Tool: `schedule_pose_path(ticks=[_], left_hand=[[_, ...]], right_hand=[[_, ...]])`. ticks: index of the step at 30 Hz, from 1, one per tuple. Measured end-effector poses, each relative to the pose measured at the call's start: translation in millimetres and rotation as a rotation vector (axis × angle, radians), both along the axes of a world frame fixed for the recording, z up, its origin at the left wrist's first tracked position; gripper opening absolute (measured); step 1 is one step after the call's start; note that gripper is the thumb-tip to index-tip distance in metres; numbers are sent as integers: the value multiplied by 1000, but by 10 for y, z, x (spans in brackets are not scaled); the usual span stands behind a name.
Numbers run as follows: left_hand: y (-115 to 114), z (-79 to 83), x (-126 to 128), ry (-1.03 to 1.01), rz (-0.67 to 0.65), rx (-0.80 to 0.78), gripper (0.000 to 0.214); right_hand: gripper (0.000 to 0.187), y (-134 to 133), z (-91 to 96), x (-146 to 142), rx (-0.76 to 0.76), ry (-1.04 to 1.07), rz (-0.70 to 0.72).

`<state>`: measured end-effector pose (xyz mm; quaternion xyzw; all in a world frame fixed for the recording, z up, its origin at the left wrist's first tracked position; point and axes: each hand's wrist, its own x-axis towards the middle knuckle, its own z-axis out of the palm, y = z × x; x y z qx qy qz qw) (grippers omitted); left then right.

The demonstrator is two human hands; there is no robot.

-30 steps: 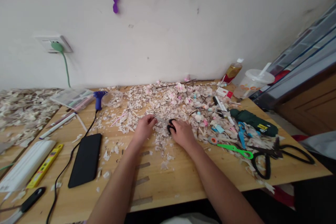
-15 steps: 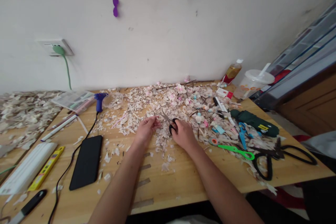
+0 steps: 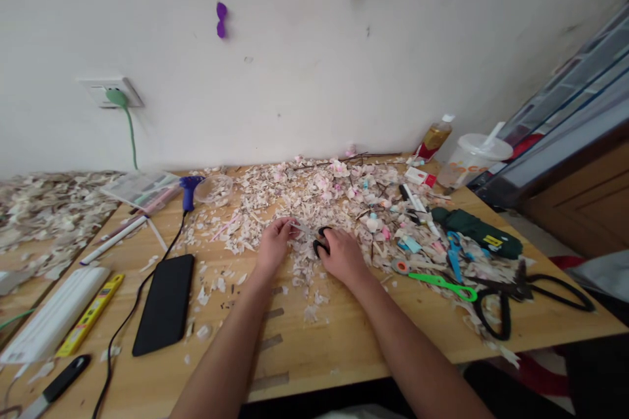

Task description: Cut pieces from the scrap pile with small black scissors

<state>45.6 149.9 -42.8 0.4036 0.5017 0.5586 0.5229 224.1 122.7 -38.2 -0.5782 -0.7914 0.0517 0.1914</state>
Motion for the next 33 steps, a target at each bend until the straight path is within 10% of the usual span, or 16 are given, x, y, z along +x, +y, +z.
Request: schedule_pose_path(ticks=[16, 33], left_hand=[[-129, 201, -47, 784, 73, 53, 21], [-106, 163, -59, 737, 61, 7, 19]], right_hand=[[9, -36, 36, -27, 31, -89, -6], [7, -3, -8, 14, 21, -75, -13]])
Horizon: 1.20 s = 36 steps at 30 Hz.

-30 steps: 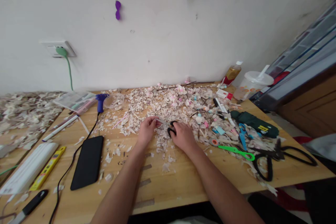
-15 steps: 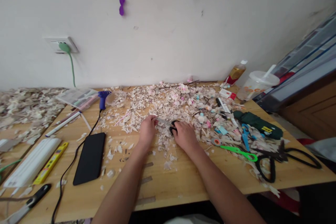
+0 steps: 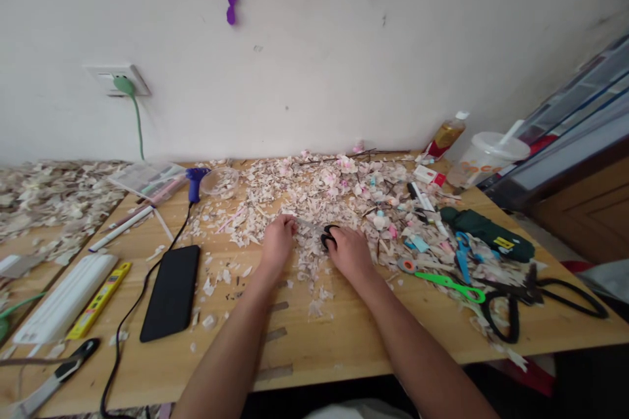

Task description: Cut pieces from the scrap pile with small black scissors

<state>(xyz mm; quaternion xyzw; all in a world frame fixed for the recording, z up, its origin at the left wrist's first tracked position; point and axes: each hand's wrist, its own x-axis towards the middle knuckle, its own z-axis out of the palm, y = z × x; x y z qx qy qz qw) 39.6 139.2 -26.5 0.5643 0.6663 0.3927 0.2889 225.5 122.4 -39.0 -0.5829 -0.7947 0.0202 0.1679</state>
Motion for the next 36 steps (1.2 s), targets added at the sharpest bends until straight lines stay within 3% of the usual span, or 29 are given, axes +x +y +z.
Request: schedule_pose_path(ticks=[4, 7, 11, 14, 18, 20, 23, 31, 36], left_hand=[[41, -81, 3, -376, 1, -133, 19], [58, -104, -2, -708, 8, -214, 22], [160, -7, -195, -816, 22, -161, 31], [399, 220, -589, -657, 79, -7, 33], [805, 651, -1309, -108, 279, 161, 29], [949, 832, -1616, 139, 370, 120, 28], [1062, 990, -1893, 274, 385, 57, 29], [1168, 1002, -2025, 583, 179, -66, 15], [1096, 1111, -1843, 500, 199, 2, 20]], right_hand=[[16, 75, -119, 55, 13, 215, -111], [21, 135, -187, 91, 103, 475, -185], [26, 174, -203, 99, 286, 653, -270], [28, 188, -191, 86, 300, 662, -248], [22, 222, -180, 69, 308, 658, -163], [19, 237, -175, 68, 293, 665, -138], [19, 238, -162, 72, 259, 678, -129], [16, 228, -144, 69, 250, 658, -129], [16, 236, -161, 73, 258, 666, -132]])
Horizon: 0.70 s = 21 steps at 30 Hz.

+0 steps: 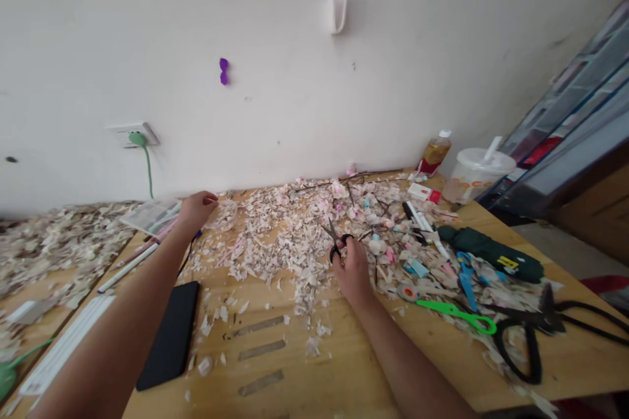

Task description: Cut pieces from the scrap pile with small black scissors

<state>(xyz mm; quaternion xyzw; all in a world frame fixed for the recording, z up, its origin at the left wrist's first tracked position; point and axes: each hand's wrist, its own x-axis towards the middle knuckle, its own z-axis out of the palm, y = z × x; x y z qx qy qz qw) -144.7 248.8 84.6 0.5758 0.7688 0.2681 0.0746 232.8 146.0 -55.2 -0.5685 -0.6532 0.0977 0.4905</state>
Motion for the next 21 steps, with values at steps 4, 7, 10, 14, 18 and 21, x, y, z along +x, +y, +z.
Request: schedule_pose_path(ticks=[4, 7, 10, 14, 18, 21], left_hand=[[-571, 41, 597, -310, -325, -137, 19], [-1244, -123, 1069, -409, -811, -448, 24], [-1695, -500, 1237, -111, -903, -316, 34], [-1690, -1042, 1116, 149, -375, -105, 56], [-1464, -1176, 1230, 174, -476, -173, 61], [-1299, -1096, 1505, 180, -547, -120, 62]], right_hand=[[15, 5, -24, 8, -6, -5, 11], [16, 11, -42, 9, -3, -5, 20], [18, 10, -54, 8, 1, 19, -1], [20, 0, -51, 7, 6, 50, 7], [18, -7, -24, 1, 12, 51, -13], [18, -12, 7, -4, -5, 41, 2]])
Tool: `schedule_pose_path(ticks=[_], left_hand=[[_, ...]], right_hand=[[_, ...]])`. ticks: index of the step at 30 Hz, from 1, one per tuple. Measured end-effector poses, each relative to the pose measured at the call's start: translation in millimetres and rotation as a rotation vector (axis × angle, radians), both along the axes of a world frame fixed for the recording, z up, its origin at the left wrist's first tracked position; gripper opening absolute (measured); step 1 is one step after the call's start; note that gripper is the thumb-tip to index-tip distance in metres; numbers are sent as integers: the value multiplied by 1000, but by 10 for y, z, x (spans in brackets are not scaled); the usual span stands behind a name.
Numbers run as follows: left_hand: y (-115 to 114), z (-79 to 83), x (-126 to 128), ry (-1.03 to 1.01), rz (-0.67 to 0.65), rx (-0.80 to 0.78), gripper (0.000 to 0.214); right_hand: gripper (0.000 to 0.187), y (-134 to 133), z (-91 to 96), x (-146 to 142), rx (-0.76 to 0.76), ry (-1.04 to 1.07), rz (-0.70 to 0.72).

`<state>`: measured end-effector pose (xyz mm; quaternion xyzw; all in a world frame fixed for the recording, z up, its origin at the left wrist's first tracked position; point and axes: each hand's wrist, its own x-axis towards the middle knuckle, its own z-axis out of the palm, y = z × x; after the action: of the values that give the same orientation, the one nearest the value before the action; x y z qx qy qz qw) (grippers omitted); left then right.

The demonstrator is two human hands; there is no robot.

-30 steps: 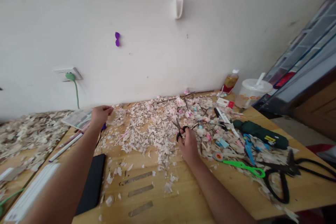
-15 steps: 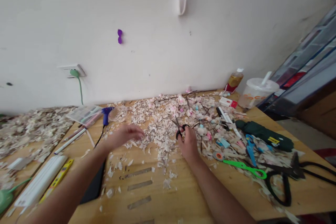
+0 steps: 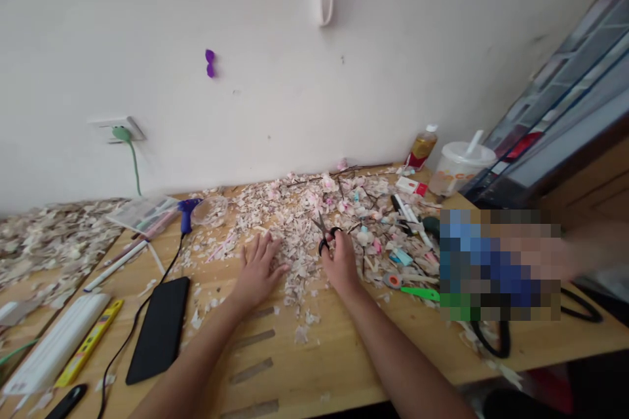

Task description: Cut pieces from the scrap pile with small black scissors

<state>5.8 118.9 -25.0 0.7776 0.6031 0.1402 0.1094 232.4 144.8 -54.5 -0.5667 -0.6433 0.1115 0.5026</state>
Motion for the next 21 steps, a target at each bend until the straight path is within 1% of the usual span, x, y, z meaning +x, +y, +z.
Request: schedule_pose_path(ticks=[2, 4, 6, 8, 10, 12, 15, 16, 18, 21], left_hand=[[135, 17, 190, -1, 28, 40, 68], [282, -19, 349, -2, 28, 26, 72], [411, -81, 465, 19, 21, 38, 63], [497, -132, 533, 28, 11, 76, 46], [533, -159, 557, 16, -14, 91, 35], [531, -172, 548, -23, -48, 87, 35], [511, -186, 501, -170, -74, 104, 33], [510, -189, 481, -232, -58, 114, 30], [523, -176, 440, -313, 20, 124, 24], [562, -81, 369, -318, 141, 128, 20]], right_hand=[[17, -2, 17, 0, -12, -18, 18], [16, -4, 22, 3, -21, -26, 22], [15, -8, 14, 8, -24, -16, 17], [16, -14, -5, 14, -15, -3, 14], [17, -22, -28, 18, -1, 4, 19], [16, -27, -49, 19, 5, 5, 22], [16, -22, -69, 18, -3, -4, 26], [17, -18, -74, 16, -5, -9, 28], [17, -6, -83, 13, -8, -19, 36], [16, 10, -94, 10, -1, -34, 43]])
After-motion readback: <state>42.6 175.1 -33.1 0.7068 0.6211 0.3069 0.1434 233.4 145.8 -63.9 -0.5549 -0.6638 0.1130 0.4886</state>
